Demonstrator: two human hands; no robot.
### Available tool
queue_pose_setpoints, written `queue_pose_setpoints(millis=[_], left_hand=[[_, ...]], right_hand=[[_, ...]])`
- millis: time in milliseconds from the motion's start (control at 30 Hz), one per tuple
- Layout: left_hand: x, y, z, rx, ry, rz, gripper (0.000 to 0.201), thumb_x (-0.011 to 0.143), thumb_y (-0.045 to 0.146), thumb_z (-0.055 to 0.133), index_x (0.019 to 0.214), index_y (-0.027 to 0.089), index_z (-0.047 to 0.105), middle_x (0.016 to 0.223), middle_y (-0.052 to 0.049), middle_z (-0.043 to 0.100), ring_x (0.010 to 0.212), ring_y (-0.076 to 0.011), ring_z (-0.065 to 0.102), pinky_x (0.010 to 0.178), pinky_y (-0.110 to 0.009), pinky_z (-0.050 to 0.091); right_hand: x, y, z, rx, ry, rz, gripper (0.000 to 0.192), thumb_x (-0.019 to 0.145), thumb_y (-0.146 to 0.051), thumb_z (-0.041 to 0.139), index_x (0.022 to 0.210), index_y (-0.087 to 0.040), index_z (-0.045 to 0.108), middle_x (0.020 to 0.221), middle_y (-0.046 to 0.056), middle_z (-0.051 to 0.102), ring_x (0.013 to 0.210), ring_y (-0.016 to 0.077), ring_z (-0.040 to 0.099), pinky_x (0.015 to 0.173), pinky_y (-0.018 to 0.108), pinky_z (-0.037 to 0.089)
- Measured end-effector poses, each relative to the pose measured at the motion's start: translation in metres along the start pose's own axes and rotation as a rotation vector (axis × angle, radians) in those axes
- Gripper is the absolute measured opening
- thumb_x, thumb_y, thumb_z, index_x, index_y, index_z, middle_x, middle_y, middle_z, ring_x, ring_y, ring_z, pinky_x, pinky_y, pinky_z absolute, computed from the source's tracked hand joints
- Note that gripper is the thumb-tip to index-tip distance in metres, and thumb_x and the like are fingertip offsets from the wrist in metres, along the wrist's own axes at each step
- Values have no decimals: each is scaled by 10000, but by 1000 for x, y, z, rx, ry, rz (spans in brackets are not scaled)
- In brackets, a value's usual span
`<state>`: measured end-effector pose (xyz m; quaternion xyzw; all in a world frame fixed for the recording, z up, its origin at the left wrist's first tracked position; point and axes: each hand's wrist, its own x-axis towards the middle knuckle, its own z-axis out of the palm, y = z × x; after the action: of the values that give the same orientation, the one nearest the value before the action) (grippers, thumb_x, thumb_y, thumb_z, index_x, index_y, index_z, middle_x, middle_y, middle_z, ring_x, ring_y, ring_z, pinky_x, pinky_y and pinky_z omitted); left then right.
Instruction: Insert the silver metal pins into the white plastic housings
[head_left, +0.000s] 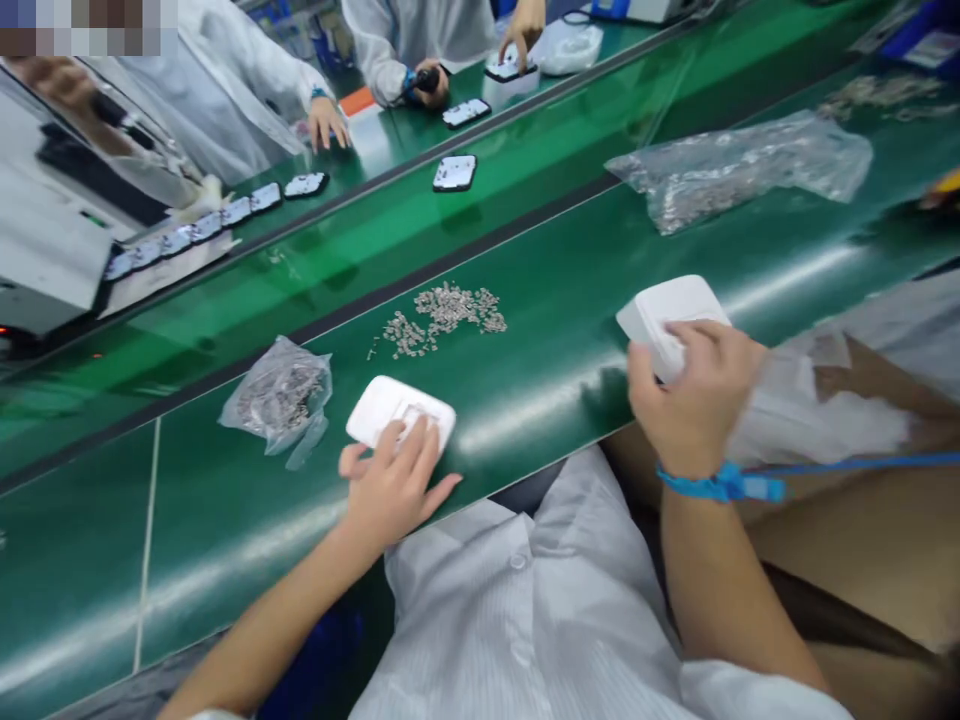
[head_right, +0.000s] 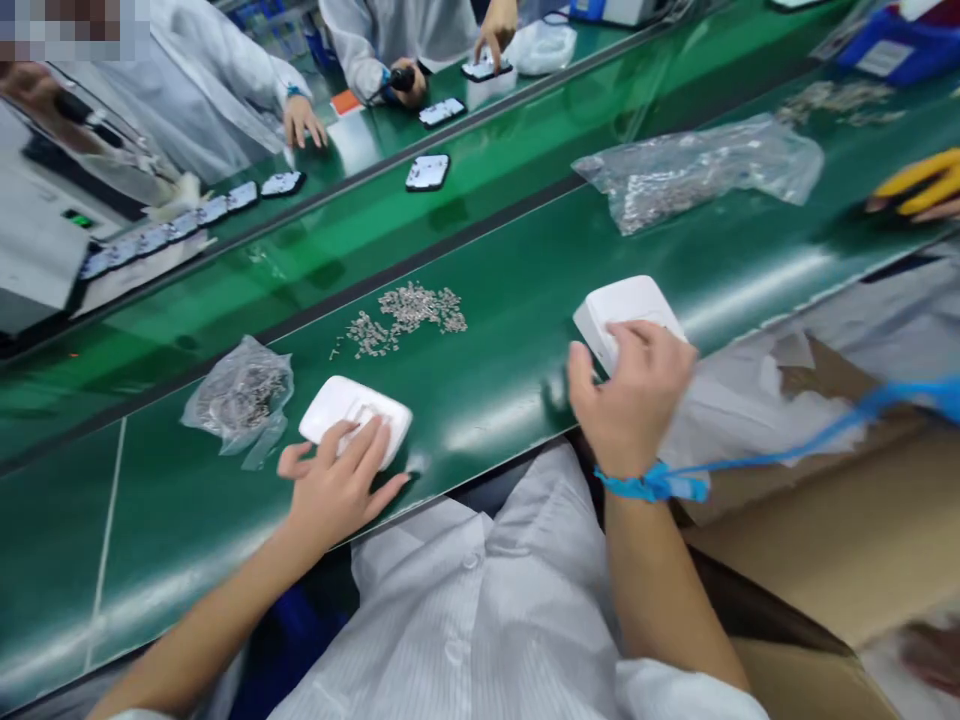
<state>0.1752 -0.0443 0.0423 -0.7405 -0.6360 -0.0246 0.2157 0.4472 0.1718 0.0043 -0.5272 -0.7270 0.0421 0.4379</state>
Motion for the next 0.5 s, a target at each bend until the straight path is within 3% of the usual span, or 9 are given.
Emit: queue_pose_setpoints(millis=[133,233,500], left_hand=[[-79,-32,-22,125,-87,-239,473,943,421,692,1344,176,642,1218,-129,765,1073,-390,639,821,-480,381],[-120,-53,-29,139,-69,-385,403,933,374,701,1291,194,660,1040,-101,797,1084,-384,629,854,-475,417],[-166,-76,-35,38,-62,-569,303,916,392,680,1165,225,724,927,-80,790,1114,-379,631,883,-465,456]], right_hand=[[-13,21,1,-219,-109,95,424,941,-504,614,1231,-201,677,1349,288,604,1250,533,525,924,657,413],[-27,18,8,-280,-109,84,477,919,-545,632,1221,-180,687,1275,278,659,1176,523,569,853,636,445],[-54,-35,5,-177,-205,-246,395,980,-506,595,1113,-141,668,1176,169,722,1040,361,648,838,448,460]])
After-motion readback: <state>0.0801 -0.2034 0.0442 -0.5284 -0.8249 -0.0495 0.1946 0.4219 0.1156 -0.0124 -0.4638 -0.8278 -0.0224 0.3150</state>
